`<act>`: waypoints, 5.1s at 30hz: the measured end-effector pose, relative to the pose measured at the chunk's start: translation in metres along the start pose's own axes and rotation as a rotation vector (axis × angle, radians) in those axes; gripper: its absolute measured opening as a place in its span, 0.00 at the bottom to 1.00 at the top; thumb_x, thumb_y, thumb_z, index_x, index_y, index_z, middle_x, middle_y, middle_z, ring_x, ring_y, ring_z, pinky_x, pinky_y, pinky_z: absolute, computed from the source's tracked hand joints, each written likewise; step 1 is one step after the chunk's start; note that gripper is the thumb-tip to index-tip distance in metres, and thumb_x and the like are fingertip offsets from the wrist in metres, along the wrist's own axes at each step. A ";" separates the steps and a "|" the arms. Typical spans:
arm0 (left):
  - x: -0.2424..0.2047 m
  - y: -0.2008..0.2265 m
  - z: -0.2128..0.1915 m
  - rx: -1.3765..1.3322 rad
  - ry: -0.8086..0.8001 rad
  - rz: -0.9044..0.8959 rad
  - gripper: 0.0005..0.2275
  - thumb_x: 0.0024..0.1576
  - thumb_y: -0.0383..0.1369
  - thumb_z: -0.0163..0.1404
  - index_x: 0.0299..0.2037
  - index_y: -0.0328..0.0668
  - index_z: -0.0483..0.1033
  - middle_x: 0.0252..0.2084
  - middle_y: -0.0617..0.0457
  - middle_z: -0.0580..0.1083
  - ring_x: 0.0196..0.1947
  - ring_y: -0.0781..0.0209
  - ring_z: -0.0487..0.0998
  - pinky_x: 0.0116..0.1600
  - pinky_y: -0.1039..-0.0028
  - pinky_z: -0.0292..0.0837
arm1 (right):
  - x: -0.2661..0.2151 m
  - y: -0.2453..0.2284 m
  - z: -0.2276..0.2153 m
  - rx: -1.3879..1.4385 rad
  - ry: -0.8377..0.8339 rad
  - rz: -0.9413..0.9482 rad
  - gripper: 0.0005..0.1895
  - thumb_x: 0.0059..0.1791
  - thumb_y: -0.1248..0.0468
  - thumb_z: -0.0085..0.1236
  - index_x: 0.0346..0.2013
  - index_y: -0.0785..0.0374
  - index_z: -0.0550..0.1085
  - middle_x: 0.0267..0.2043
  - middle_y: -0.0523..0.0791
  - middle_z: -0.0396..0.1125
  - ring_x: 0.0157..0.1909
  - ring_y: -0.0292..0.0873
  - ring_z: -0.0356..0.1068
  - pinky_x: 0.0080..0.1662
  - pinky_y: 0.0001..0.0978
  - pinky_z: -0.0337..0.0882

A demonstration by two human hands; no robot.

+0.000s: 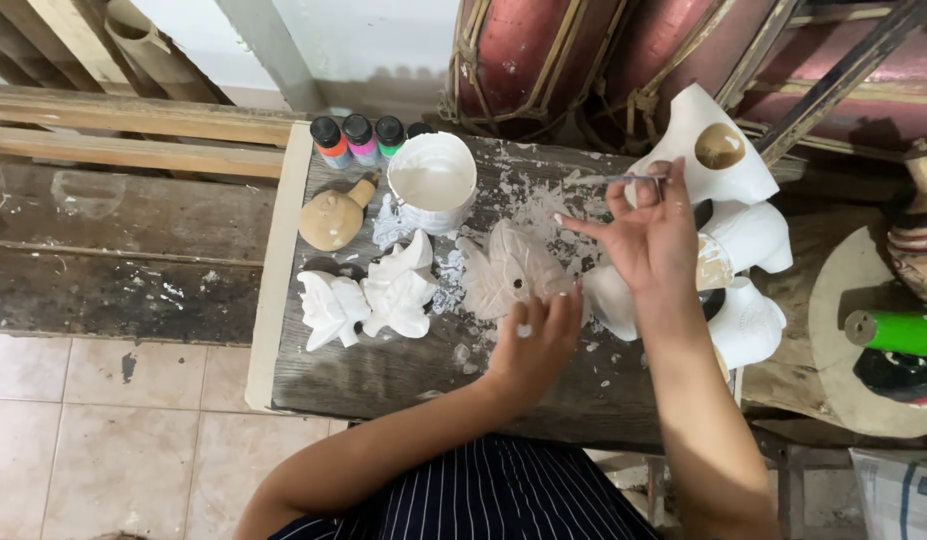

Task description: Applying a white coating to small plaster figurines using a brush and fingers

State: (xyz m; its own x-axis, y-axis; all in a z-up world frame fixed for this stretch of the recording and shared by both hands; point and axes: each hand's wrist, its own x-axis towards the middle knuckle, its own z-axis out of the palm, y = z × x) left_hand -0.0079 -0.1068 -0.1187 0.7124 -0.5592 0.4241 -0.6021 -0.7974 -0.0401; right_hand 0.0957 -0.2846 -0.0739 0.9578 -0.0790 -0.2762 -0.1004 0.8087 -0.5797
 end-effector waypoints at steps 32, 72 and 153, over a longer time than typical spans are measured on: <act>-0.048 -0.075 -0.040 -0.211 -0.236 -0.149 0.50 0.41 0.41 0.67 0.77 0.52 0.52 0.71 0.49 0.60 0.71 0.37 0.54 0.65 0.31 0.38 | -0.122 0.042 -0.005 -0.668 -0.002 -0.680 0.17 0.63 0.54 0.32 0.43 0.56 0.70 0.34 0.43 0.71 0.35 0.35 0.72 0.60 0.54 0.76; -0.042 -0.080 -0.033 0.201 0.167 -0.227 0.37 0.56 0.74 0.41 0.59 0.53 0.75 0.56 0.54 0.73 0.58 0.53 0.73 0.63 0.50 0.58 | -0.114 -0.018 0.033 -1.748 -0.421 -0.729 0.05 0.52 0.69 0.55 0.37 0.59 0.79 0.31 0.40 0.69 0.39 0.41 0.70 0.46 0.37 0.67; 0.018 -0.172 -0.023 -0.505 0.246 -0.278 0.42 0.39 0.43 0.70 0.68 0.41 0.68 0.62 0.45 0.71 0.68 0.36 0.66 0.69 0.42 0.46 | 0.002 0.093 0.072 -1.912 -0.311 -0.845 0.08 0.49 0.64 0.56 0.36 0.45 0.80 0.27 0.33 0.74 0.41 0.40 0.69 0.45 0.36 0.59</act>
State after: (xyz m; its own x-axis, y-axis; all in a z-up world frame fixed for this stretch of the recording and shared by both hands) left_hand 0.1006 0.0257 -0.0831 0.7990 -0.2299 0.5556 -0.5453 -0.6666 0.5082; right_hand 0.1079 -0.1675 -0.0737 0.8899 0.2227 0.3982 0.3856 -0.8336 -0.3955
